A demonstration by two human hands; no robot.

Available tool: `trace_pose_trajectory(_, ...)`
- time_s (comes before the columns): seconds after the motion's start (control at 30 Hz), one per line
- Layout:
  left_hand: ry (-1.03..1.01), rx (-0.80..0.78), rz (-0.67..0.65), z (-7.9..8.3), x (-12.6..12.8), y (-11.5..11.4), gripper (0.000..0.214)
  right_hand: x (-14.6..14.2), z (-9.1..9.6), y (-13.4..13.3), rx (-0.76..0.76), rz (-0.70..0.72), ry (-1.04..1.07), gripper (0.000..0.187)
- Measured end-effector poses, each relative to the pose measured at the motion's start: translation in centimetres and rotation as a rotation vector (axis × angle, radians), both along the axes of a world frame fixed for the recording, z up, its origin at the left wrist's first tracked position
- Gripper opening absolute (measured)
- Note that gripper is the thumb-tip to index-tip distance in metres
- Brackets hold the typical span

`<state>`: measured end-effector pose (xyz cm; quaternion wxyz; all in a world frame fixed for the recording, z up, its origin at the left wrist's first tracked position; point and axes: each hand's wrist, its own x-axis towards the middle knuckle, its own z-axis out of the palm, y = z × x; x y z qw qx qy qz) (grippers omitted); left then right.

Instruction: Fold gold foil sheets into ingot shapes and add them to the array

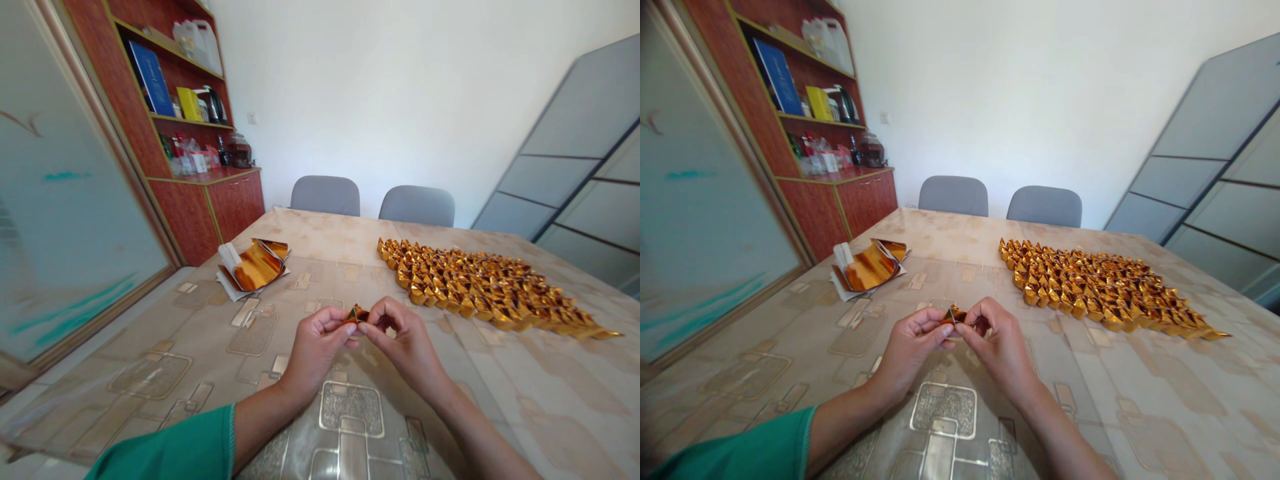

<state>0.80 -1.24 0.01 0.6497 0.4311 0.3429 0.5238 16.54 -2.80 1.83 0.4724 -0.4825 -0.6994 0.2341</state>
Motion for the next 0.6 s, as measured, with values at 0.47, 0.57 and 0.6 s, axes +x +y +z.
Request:
trace_pose_trajectory(0.47, -0.049, -0.031, -0.142, 0.12, -0.19, -0.20, 0.023, -0.11, -0.59, 0.29, -0.236, 0.139, 0.322, 0.039)
trace_pose_trajectory(0.57, -0.034, -0.033, -0.094, 0.16, -0.27, 0.02, 0.022, 0.28, -0.23, 0.27, -0.263, 0.243, 0.291, 0.035)
trace_pose_trajectory(0.6, -0.033, -0.026, -0.080, 0.15, -0.30, 0.10, 0.022, 0.47, -0.12, 0.29, -0.266, 0.257, 0.279, 0.034)
